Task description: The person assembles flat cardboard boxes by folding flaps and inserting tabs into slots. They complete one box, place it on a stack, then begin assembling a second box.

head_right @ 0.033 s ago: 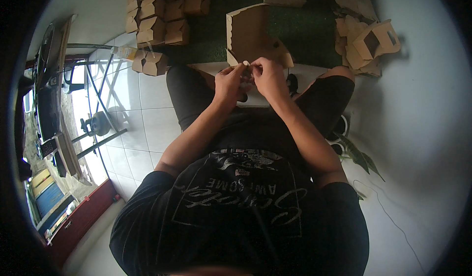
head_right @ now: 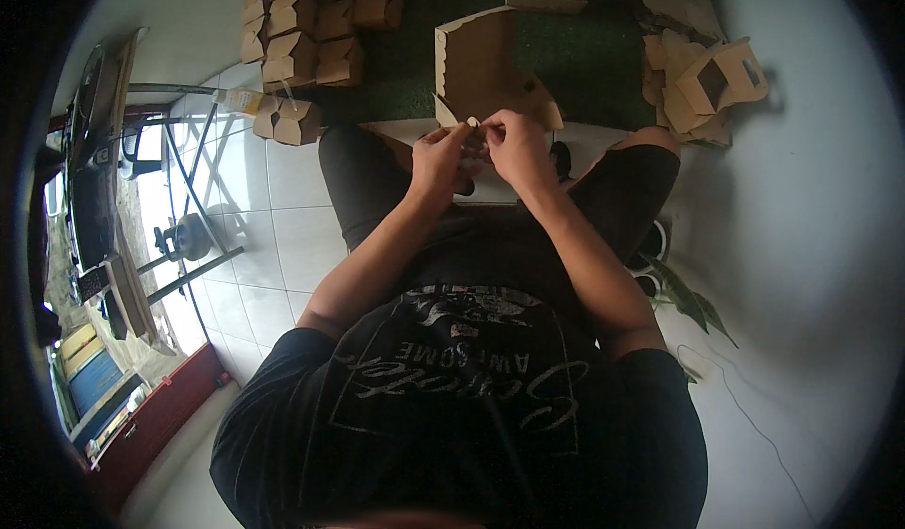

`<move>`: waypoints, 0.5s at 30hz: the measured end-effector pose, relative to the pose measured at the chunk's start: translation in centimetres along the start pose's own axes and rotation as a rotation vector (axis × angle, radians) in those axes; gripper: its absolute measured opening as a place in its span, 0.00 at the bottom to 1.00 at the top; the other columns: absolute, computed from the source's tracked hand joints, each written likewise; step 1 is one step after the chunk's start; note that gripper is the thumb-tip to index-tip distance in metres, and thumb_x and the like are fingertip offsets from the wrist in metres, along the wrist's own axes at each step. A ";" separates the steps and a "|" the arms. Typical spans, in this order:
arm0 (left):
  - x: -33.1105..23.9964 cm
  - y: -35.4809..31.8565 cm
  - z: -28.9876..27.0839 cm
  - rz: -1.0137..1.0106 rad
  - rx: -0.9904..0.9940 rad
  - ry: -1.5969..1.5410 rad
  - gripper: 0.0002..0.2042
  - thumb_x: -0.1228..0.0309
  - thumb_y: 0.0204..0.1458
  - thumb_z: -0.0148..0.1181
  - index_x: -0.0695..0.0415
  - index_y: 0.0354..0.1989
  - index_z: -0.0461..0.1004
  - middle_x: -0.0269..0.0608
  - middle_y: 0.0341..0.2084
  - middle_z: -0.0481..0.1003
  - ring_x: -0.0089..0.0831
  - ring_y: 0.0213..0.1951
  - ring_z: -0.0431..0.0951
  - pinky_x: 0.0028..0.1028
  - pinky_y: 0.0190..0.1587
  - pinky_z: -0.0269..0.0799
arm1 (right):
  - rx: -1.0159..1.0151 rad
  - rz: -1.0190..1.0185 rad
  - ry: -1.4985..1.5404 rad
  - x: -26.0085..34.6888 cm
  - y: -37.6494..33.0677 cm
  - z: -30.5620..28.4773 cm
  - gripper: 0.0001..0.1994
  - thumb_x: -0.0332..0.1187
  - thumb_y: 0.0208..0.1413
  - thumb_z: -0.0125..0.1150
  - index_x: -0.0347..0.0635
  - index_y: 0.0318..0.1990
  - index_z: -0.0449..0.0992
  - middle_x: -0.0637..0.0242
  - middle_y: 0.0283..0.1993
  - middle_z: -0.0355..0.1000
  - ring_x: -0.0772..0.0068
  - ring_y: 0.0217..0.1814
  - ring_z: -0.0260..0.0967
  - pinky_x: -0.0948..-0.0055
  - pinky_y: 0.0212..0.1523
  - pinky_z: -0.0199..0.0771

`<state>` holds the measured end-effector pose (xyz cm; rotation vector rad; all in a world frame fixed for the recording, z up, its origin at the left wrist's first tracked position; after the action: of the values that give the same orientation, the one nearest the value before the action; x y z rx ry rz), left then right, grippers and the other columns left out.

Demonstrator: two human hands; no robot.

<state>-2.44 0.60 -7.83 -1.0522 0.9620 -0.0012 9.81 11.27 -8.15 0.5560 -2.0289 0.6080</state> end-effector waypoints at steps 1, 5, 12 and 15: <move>0.0 -0.1 -0.1 -0.009 0.026 0.029 0.17 0.59 0.67 0.69 0.64 0.49 0.84 0.36 0.35 0.83 0.25 0.36 0.85 0.33 0.37 0.88 | 0.027 0.003 -0.029 -0.4 0.5 -0.1 0.07 0.25 0.72 0.63 0.31 0.49 0.84 0.53 0.40 0.87 0.59 0.39 0.89 0.66 0.39 0.87; 0.4 -0.2 0.1 -0.006 0.056 0.026 0.19 0.59 0.67 0.69 0.65 0.53 0.84 0.39 0.41 0.84 0.28 0.41 0.87 0.34 0.37 0.89 | 0.137 0.223 0.036 -1.5 1.2 -0.7 0.08 0.26 0.76 0.60 0.30 0.52 0.82 0.56 0.40 0.86 0.66 0.36 0.90 0.71 0.34 0.88; 0.8 -0.2 0.3 0.031 0.018 0.047 0.19 0.60 0.67 0.69 0.65 0.53 0.84 0.40 0.41 0.85 0.28 0.41 0.86 0.37 0.37 0.91 | 0.211 0.351 0.095 -0.1 1.4 -1.4 0.16 0.39 0.75 0.64 0.31 0.52 0.85 0.53 0.40 0.88 0.65 0.32 0.89 0.67 0.32 0.87; 0.8 -0.1 0.4 0.035 0.028 0.081 0.19 0.60 0.67 0.69 0.65 0.54 0.83 0.40 0.42 0.84 0.29 0.42 0.86 0.36 0.38 0.92 | 0.218 0.357 0.111 -0.1 1.6 -1.5 0.17 0.40 0.74 0.65 0.30 0.54 0.84 0.54 0.40 0.87 0.65 0.32 0.89 0.68 0.31 0.87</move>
<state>-1.63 0.51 -8.21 -1.0156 1.0512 -0.0283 9.86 13.46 -7.84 0.2770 -1.9819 1.0596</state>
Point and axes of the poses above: each hand's wrist, its own y-axis towards the middle knuckle, its own z-axis out of the palm, x = y × z, the point moved 3 cm from there along y, towards the middle knuckle
